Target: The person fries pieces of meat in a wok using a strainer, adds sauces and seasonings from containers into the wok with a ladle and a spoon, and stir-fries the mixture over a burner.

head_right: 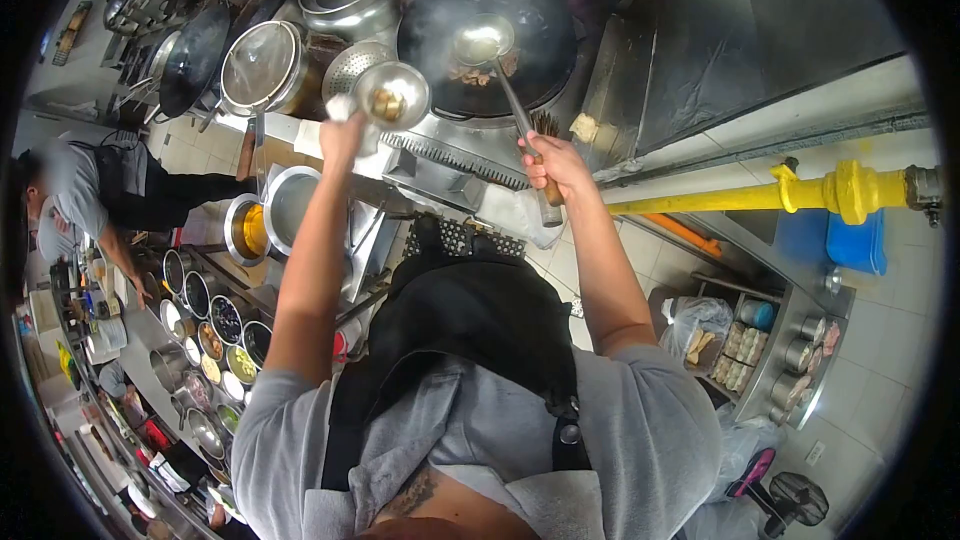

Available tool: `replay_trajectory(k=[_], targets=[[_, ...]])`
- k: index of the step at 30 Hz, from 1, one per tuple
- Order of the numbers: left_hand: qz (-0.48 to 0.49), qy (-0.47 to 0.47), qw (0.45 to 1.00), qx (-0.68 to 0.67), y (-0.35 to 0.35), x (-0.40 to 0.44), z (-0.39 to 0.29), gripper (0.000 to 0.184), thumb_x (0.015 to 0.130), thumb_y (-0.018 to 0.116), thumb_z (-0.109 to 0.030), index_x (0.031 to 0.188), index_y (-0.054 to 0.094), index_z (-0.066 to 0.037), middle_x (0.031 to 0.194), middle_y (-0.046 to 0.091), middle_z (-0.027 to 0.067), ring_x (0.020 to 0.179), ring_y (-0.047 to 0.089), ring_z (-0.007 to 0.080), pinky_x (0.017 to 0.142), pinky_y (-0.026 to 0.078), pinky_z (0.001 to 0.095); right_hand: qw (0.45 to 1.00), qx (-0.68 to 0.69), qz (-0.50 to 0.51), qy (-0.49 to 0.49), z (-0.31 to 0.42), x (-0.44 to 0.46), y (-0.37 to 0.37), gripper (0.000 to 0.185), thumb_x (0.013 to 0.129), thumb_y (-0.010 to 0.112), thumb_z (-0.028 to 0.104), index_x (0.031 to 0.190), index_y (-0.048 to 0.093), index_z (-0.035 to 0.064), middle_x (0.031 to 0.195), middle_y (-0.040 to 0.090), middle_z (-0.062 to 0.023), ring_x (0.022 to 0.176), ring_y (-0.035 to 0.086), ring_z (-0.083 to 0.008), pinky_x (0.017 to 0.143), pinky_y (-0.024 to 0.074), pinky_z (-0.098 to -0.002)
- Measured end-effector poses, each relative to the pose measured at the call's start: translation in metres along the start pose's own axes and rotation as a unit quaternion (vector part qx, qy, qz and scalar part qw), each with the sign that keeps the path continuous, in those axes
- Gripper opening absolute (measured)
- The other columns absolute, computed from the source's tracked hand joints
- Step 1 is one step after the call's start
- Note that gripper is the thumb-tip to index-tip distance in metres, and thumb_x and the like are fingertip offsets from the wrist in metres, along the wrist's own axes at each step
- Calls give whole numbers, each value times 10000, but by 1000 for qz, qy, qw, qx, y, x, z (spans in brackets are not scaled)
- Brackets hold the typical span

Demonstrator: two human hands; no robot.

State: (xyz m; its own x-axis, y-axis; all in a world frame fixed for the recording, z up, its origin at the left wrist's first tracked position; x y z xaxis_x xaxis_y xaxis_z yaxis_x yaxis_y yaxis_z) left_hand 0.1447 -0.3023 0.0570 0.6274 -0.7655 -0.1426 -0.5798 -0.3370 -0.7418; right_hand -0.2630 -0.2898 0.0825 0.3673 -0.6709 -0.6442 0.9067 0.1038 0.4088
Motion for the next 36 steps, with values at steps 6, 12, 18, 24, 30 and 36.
replay_trajectory(k=[6,12,18,24,30,36], targets=[[111,37,990,84,63,90,-86,612,738,691,-454,1041,704,78,1138,672,281,1118,650,382,953,511,426,999,31,-13,-22,7,-35,43,309,1020,565,295,1166,523,25,726,508,-26,470,403,-53,384,330,-219],[175,81,980,53,127,119,-122,527,751,702,-381,1033,714,64,1146,683,250,1115,660,336,939,505,396,980,-115,-137,-83,1,-28,96,260,1016,562,276,1110,548,34,710,499,-13,452,416,-61,368,353,-234],[235,89,968,20,172,156,-136,525,739,681,-350,1086,701,43,1203,662,244,1166,633,333,977,495,398,824,-433,-303,-205,-13,-8,103,284,978,562,295,977,617,17,707,641,-199,647,648,-373,614,491,-472],[223,124,964,79,160,137,-168,508,745,690,-349,1099,707,15,1213,665,227,1165,637,325,976,502,395,791,-439,-362,-226,-6,-25,109,278,972,561,271,1045,621,9,842,667,-271,852,632,-496,760,488,-543],[175,232,942,167,131,84,-208,494,758,732,-366,1111,703,-21,1206,675,199,1141,650,327,956,522,403,794,-420,-377,-226,-6,-31,99,271,969,565,248,1075,617,4,883,662,-302,881,632,-504,790,491,-556],[3,507,834,217,161,80,-216,374,811,668,-161,1158,565,-68,1043,670,163,942,682,373,798,563,465,774,-440,-405,-208,-9,-12,74,313,971,552,247,1116,598,-27,945,666,-317,942,633,-506,850,504,-562]])
Point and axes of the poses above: each hand's wrist, its own x-axis towards the middle knuckle, its own y-axis out of the palm, z = x × y, the point moved 2 cm from there along x, towards the middle knuckle
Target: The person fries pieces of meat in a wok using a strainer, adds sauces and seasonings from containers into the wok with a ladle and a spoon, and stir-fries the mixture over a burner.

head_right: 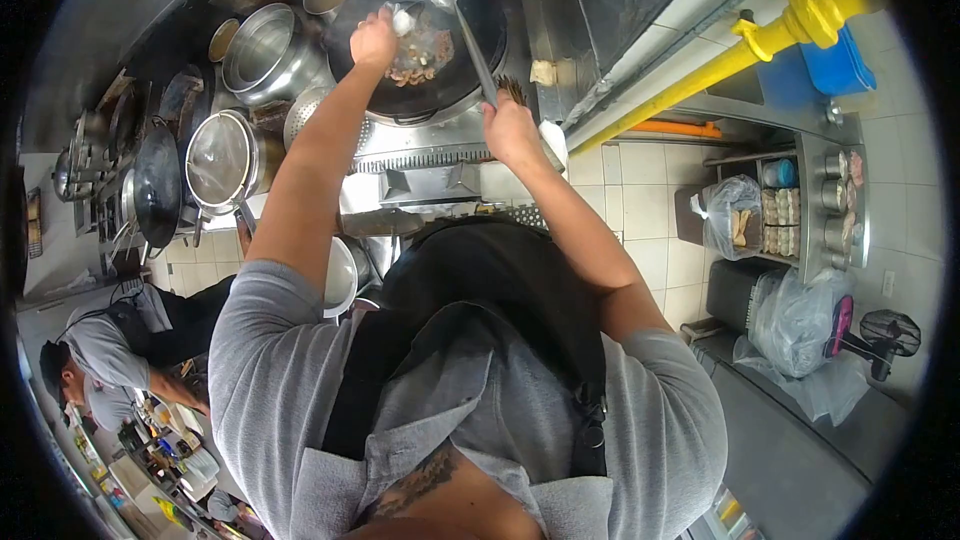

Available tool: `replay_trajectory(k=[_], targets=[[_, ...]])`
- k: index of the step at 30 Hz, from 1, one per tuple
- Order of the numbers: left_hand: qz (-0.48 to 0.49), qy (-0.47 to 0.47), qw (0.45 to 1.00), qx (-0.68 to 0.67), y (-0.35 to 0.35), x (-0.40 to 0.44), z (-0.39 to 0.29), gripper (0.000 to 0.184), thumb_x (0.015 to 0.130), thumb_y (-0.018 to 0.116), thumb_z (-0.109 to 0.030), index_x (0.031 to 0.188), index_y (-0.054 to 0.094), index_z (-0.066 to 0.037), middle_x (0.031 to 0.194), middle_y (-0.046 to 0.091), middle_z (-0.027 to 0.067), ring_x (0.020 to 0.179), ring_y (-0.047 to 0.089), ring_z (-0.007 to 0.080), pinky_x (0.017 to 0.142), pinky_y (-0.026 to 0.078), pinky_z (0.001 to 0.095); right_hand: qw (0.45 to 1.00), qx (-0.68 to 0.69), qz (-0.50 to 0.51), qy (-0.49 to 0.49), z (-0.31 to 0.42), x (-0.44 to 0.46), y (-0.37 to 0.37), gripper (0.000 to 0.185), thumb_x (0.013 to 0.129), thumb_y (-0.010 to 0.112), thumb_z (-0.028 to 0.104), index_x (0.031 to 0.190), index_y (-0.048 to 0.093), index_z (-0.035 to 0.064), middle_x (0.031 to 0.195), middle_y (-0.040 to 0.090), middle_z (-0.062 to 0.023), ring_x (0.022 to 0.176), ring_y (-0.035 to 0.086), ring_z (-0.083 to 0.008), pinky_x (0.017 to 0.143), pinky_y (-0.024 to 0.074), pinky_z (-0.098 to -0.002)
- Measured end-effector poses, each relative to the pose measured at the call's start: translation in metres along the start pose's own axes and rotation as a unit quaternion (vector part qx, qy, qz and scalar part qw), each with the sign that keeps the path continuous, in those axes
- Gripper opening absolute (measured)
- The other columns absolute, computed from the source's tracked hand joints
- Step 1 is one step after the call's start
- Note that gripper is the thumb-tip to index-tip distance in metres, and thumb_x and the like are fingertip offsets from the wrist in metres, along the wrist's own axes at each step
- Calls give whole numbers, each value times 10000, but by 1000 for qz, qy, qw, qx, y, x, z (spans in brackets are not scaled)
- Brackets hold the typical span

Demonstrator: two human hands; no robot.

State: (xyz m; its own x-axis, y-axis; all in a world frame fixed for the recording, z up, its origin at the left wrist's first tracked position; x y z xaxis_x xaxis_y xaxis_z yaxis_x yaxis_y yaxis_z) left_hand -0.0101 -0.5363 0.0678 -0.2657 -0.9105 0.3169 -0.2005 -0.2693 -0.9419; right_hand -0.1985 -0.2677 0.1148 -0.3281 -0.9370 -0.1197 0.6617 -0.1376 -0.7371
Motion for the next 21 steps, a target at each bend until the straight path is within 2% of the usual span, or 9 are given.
replay_trajectory(k=[2,8,10,12,13,15,16,18,21], targets=[[-22,95,994,45,-2,-1,-4,334,789,665,-121,1107,576,-75,1014,672,160,929,685,356,787,565,453,1000,-1,-9,-4,-6,6,3,319,971,552,249,1125,592,-28,959,670,-315,947,639,-501,854,508,-562],[-43,122,990,49,-20,-18,-33,296,771,679,-124,1041,568,-75,983,668,163,889,688,359,774,565,458,999,28,29,-10,11,5,-3,317,971,553,235,1113,590,-46,986,667,-317,964,639,-487,868,510,-530],[-42,107,992,54,-15,-18,-40,336,757,710,-154,1047,564,-71,990,669,172,896,688,362,773,566,464,998,27,49,-36,-2,20,1,323,972,549,228,1111,588,-62,993,666,-318,967,637,-486,873,506,-526],[-28,-43,997,55,-22,-21,-29,338,774,705,-184,1054,558,-67,1002,671,183,912,689,370,767,568,471,996,49,50,-53,-19,28,13,352,978,538,286,1161,591,-10,998,674,-296,973,630,-493,862,505,-524],[-34,-74,996,44,-26,-23,-24,281,827,644,-191,1059,553,-60,1011,673,196,928,688,379,765,571,478,996,50,53,-58,-23,29,15,352,978,538,286,1161,591,-10,998,674,-296,973,630,-493,862,505,-524],[-29,-81,995,54,-30,-32,-29,239,850,599,-175,1055,553,-60,1010,673,199,927,689,382,768,571,478,998,42,15,-39,-28,27,18,346,974,549,284,1145,599,-12,984,675,-294,962,635,-486,856,504,-528],[-22,-83,994,60,-30,-37,-34,203,874,554,-158,1051,553,-59,1009,674,201,926,689,385,770,572,478,998,43,21,-44,-23,26,13,346,974,549,284,1145,599,-12,984,675,-294,962,635,-486,856,504,-528],[-22,-23,998,57,-31,-47,-59,182,897,524,-151,1051,553,-58,1015,674,209,917,693,384,794,571,472,994,28,77,-76,-16,26,4,334,970,557,279,1122,610,-13,954,675,-295,941,637,-488,846,503,-534],[-34,-117,992,40,-25,-51,-35,282,844,631,-201,1067,549,-51,1036,674,208,928,687,396,820,560,473,989,39,71,-127,-36,34,12,315,968,561,245,1093,599,-42,941,669,-320,944,644,-482,846,503,-541]])
Point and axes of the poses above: each hand's wrist, its own x-axis towards the middle knuckle, its own y-axis out of the palm, z = x × y, the point moved 2 cm from there along x, towards the middle knuckle
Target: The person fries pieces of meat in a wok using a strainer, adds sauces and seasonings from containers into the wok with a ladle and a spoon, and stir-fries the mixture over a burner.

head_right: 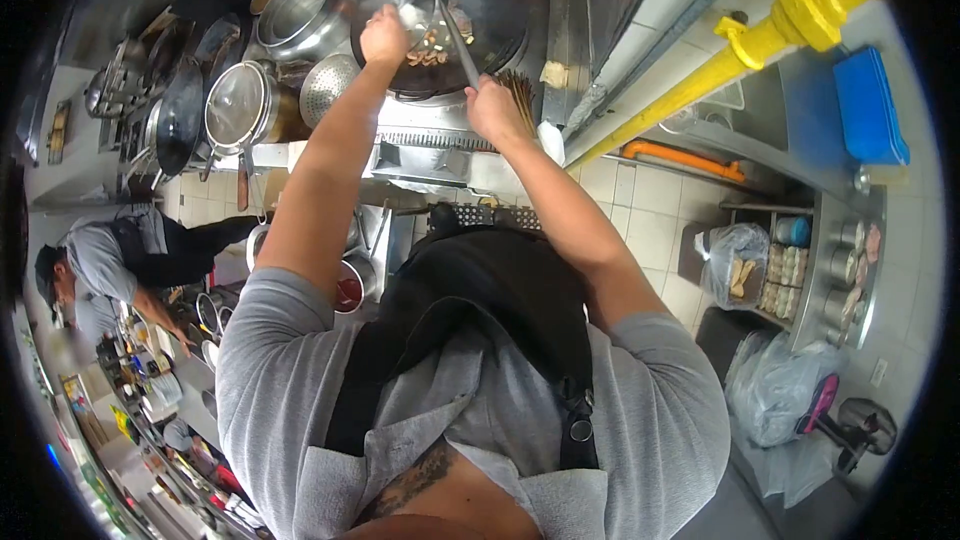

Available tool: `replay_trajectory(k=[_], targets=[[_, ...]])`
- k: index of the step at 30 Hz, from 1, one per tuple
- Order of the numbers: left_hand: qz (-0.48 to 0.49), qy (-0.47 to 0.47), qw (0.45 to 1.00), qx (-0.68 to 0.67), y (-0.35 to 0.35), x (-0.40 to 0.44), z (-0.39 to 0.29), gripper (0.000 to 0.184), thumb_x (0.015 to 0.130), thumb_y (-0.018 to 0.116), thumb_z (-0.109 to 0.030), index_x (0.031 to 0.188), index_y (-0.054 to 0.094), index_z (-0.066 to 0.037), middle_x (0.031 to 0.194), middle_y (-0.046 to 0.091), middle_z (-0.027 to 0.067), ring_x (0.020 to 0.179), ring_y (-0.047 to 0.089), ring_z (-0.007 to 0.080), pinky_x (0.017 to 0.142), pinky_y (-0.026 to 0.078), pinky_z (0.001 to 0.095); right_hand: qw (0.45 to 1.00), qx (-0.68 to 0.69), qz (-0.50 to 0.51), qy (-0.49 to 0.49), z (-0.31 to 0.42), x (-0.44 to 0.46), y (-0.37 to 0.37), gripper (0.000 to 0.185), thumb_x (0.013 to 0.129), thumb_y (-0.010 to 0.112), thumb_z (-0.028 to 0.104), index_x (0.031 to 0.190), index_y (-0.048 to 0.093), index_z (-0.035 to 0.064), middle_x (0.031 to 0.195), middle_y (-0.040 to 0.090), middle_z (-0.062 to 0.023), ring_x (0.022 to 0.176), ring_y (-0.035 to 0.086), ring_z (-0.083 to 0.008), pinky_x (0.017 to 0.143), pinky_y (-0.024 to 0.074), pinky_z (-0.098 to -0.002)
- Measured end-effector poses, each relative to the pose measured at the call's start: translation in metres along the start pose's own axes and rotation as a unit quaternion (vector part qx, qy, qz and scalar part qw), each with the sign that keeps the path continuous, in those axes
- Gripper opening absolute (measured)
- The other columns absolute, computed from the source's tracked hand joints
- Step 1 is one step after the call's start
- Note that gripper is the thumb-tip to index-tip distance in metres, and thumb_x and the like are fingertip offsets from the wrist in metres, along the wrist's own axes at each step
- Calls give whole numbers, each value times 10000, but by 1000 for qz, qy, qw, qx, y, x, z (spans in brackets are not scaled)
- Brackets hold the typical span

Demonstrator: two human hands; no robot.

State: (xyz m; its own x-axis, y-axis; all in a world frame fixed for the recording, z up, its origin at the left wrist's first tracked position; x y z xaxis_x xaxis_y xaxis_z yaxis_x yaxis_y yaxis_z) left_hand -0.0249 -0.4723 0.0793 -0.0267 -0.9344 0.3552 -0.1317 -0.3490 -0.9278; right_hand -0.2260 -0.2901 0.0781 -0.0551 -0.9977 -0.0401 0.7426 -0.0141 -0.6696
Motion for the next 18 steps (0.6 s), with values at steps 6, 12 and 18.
replay_trajectory(k=[6,12,18], targets=[[-57,-185,970,-145,-62,-35,65,409,759,752,-291,1001,611,8,953,699,252,930,682,420,840,536,485,998,-45,-21,38,-17,-35,-33,316,958,571,245,1074,603,-47,904,660,-328,911,635,-507,817,500,-555],[-140,-283,890,-329,-107,-101,91,399,778,781,-302,1029,712,-1,974,730,198,958,697,368,850,526,425,991,-130,11,-12,-44,-34,-6,320,951,575,239,1043,608,-66,852,663,-320,866,645,-497,776,514,-531],[-210,-332,828,-400,-173,-227,117,347,783,789,-272,991,709,-6,929,738,182,907,722,318,814,534,394,998,-11,34,42,-34,-19,21,335,953,608,264,934,606,-71,645,646,-189,515,647,-303,491,505,-412]])
Point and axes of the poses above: each hand's wrist, its own x-axis towards the middle knuckle, its own y-axis out of the palm, z = x × y, the point moved 2 cm from there along x, towards the middle knuckle
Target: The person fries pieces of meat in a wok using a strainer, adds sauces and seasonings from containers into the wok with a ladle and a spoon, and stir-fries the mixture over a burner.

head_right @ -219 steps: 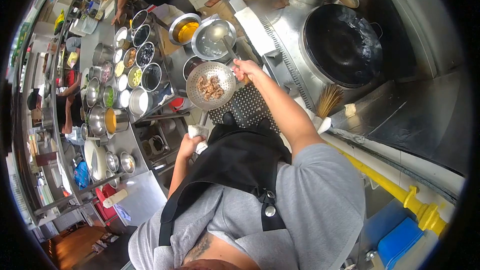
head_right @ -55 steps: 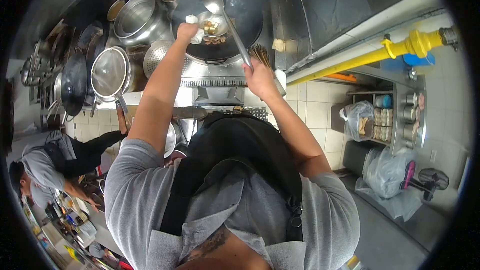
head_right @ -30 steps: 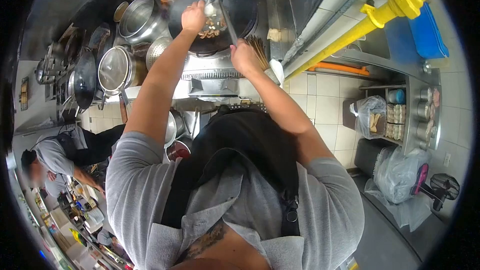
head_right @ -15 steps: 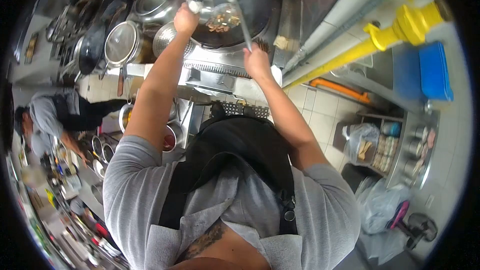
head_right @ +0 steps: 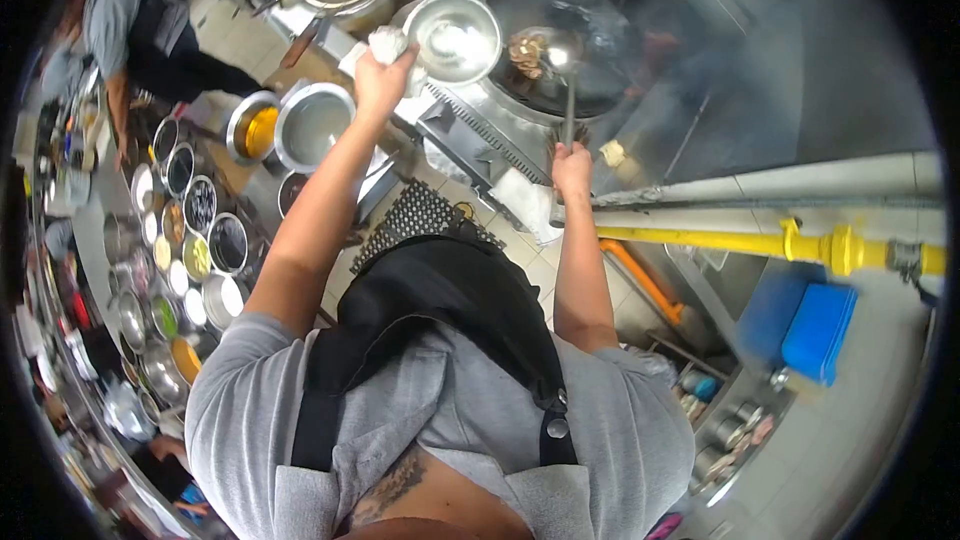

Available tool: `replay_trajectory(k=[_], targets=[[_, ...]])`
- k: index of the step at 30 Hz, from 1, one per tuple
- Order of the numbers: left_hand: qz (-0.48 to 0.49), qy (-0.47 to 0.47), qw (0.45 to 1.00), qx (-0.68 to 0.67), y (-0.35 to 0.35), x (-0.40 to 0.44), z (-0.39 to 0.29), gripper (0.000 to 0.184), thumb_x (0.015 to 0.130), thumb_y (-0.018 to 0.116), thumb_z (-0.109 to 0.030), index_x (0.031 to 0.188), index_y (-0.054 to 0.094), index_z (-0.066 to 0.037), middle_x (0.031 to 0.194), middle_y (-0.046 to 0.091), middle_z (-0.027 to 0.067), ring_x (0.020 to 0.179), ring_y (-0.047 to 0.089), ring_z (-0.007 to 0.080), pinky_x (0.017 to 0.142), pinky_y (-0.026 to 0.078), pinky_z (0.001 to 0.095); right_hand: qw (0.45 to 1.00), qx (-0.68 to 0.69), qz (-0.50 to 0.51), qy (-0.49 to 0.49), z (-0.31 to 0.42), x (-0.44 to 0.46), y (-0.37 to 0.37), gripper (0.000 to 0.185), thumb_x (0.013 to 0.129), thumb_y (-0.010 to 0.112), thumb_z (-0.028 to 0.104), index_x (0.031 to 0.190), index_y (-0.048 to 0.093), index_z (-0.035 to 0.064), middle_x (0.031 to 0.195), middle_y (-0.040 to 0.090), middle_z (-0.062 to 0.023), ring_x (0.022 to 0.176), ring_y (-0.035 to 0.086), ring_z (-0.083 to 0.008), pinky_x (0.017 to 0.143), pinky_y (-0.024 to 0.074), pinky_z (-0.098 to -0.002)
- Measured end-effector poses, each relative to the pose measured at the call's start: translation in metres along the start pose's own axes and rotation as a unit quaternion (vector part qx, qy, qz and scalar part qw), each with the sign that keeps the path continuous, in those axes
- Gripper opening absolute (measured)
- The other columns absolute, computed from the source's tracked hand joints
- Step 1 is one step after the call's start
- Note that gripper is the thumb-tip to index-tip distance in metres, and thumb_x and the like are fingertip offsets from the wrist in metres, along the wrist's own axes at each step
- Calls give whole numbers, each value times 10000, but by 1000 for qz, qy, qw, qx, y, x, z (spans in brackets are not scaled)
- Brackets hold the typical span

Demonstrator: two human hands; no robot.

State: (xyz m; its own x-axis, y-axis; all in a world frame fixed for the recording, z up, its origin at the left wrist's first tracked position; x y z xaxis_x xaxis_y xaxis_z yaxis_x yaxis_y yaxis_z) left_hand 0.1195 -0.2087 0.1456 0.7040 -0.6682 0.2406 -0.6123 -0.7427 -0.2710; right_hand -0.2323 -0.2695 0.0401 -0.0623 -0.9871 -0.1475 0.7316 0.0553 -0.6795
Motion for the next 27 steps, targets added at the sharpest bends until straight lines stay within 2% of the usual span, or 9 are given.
replay_trajectory(k=[4,6,9,14,16,19,22,24,27], targets=[[-35,-38,999,-16,-94,-53,27,327,789,791,-251,985,709,-3,905,740,170,877,727,292,786,538,373,896,-199,-248,-311,-51,33,17,317,962,609,271,925,615,-44,619,625,-142,476,615,-236,444,477,-381],[-61,-57,996,26,-130,-63,35,322,789,789,-244,985,711,-1,906,739,175,883,728,297,786,538,373,999,5,31,9,-39,32,4,390,947,656,325,1050,647,-51,736,658,-128,542,611,-177,495,506,-345],[-79,-26,995,57,-156,-59,61,318,790,787,-241,985,712,-1,905,737,175,880,728,299,789,540,377,991,95,74,54,-35,43,0,365,959,636,345,1018,679,-13,669,639,-63,540,603,-137,507,507,-315],[-41,-53,997,37,-167,-62,47,296,807,779,-233,979,718,0,922,751,139,866,725,237,806,530,354,997,-76,9,4,-3,64,13,373,935,639,337,969,690,-30,766,697,-158,601,667,-259,606,548,-402],[-28,-62,997,39,-157,-65,52,294,809,770,-218,988,714,8,917,750,138,871,722,231,808,525,354,969,-196,-77,-132,-18,82,24,368,950,595,330,962,687,-26,813,710,-220,762,711,-385,720,557,-438],[-13,-83,995,59,-132,-62,48,296,808,770,-217,993,713,7,920,750,138,873,722,229,806,524,354,981,-178,-34,-71,-14,76,17,391,937,598,338,1009,688,-36,985,698,-255,916,679,-439,870,527,-434],[-2,-80,995,60,-88,-44,59,318,798,774,-229,996,711,13,936,747,158,896,724,263,812,527,374,977,136,137,92,-36,78,13,325,985,586,309,954,629,-12,828,659,-185,590,627,-281,577,514,-388],[7,-68,995,79,-55,-28,55,374,783,779,-246,1014,695,36,955,735,204,931,715,341,827,527,413,857,418,228,197,-25,59,2,243,1032,546,263,933,535,42,679,507,-31,471,403,-67,413,342,-235],[38,-52,987,146,6,5,62,423,769,764,-289,1011,686,48,983,711,261,973,682,425,855,524,458,815,479,254,205,-34,50,-13,242,1033,543,259,988,532,21,701,525,-46,461,420,-88,403,335,-249]])
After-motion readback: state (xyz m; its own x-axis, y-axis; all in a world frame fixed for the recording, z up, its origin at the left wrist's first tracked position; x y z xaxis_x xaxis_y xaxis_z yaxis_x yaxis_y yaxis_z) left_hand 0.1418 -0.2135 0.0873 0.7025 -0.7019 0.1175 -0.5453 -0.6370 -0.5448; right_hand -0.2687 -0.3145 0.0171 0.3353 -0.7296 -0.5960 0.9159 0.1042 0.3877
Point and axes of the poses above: each hand's wrist, its own x-axis towards the middle knuckle, its own y-axis out of the palm, z = x × y, the point moved 2 cm from there along x, towards the middle knuckle
